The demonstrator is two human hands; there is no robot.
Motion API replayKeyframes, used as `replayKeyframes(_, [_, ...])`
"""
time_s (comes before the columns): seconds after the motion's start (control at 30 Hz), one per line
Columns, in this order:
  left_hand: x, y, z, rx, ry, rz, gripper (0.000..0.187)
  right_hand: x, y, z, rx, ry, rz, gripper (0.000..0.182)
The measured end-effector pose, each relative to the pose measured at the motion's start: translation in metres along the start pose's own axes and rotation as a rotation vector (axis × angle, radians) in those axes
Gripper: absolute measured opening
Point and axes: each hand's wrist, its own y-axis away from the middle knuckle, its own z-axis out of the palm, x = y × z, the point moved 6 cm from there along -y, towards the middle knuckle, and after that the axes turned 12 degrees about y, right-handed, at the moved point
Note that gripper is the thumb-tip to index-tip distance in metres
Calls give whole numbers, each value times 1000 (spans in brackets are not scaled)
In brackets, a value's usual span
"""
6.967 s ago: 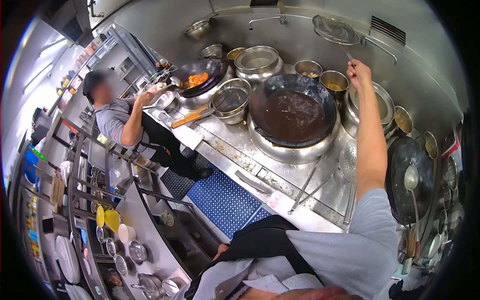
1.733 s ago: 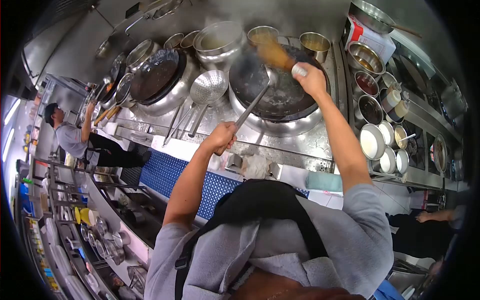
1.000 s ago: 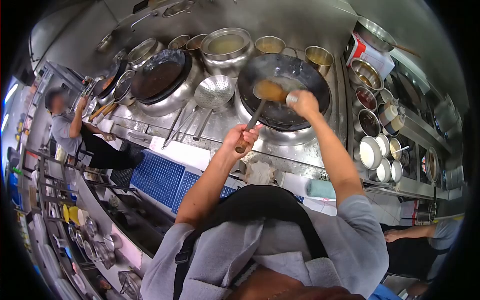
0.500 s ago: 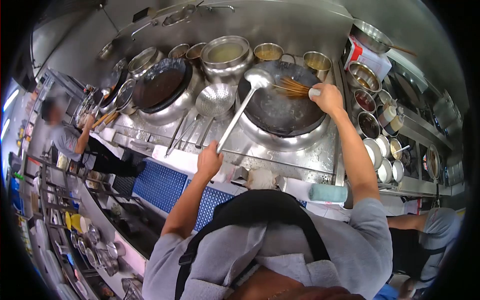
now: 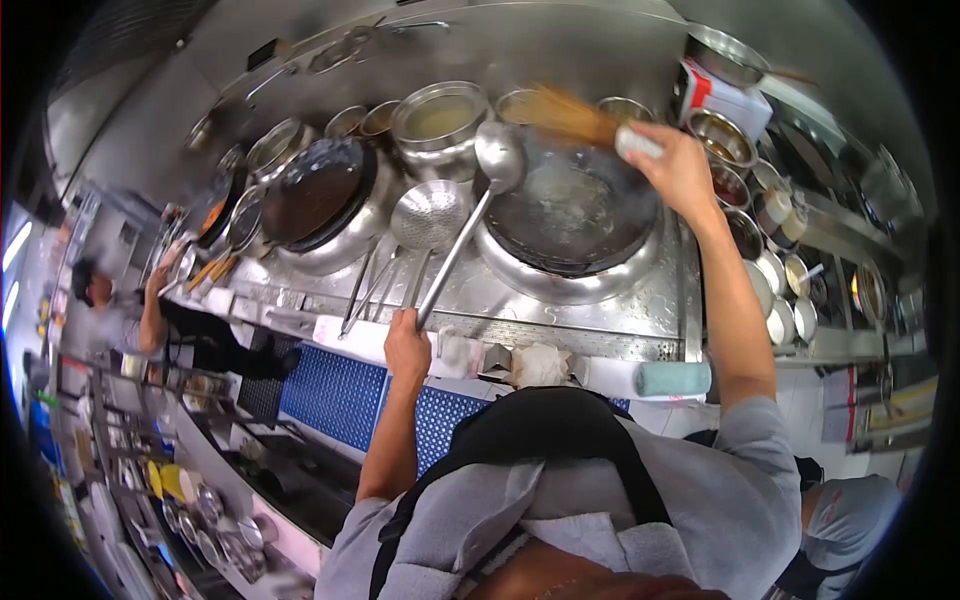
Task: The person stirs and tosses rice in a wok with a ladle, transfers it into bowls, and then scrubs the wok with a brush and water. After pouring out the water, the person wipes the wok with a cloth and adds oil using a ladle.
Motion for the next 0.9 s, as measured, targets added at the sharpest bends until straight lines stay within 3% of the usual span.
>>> replayKeyframes(0.07, [-8,-2,6,-2,-3,19,19,-40,0,-31,116,-161,-76,42])
replayKeyframes(0.13, [-9,-8,20,-27,15,74,16,-56,9,-34,163,-62,-174,41])
replayKeyframes(0.2, [16,-12,26,-108,40,45,13,-39,15,12,-221,145,-112,41])
replayKeyframes(0.23, [19,-8,26,-164,57,-39,12,-25,20,31,-199,196,-90,29])
replayKeyframes(0.3, [2,-1,35,-195,89,-81,14,10,16,37,-225,212,-41,29])
replayKeyframes(0.37, [5,-4,37,-179,104,-107,18,6,21,22,-200,240,37,32])
replayKeyframes(0.47, [20,1,27,-155,90,-50,22,-34,41,-3,75,72,-61,35])
replayKeyframes(0.53, [14,-2,28,-158,68,-91,13,-45,52,18,38,53,-123,41])
replayKeyframes(0.57, [24,-2,22,-132,78,-119,12,-42,51,32,-141,151,-63,41])
replayKeyframes(0.6, [31,-3,22,-233,81,-196,19,-20,48,56,-163,195,-3,34])
replayKeyframes(0.73, [15,10,25,-97,53,-72,19,38,30,35,-239,287,236,35])
replayKeyframes(0.77, [12,12,25,-69,71,-48,17,37,26,24,-138,221,146,39])
replayKeyframes(0.83, [8,13,25,-35,51,-27,14,10,22,-7,-29,-105,160,40])
replayKeyframes(0.9, [7,9,23,0,50,-7,13,-29,23,-35,222,-209,-43,40])
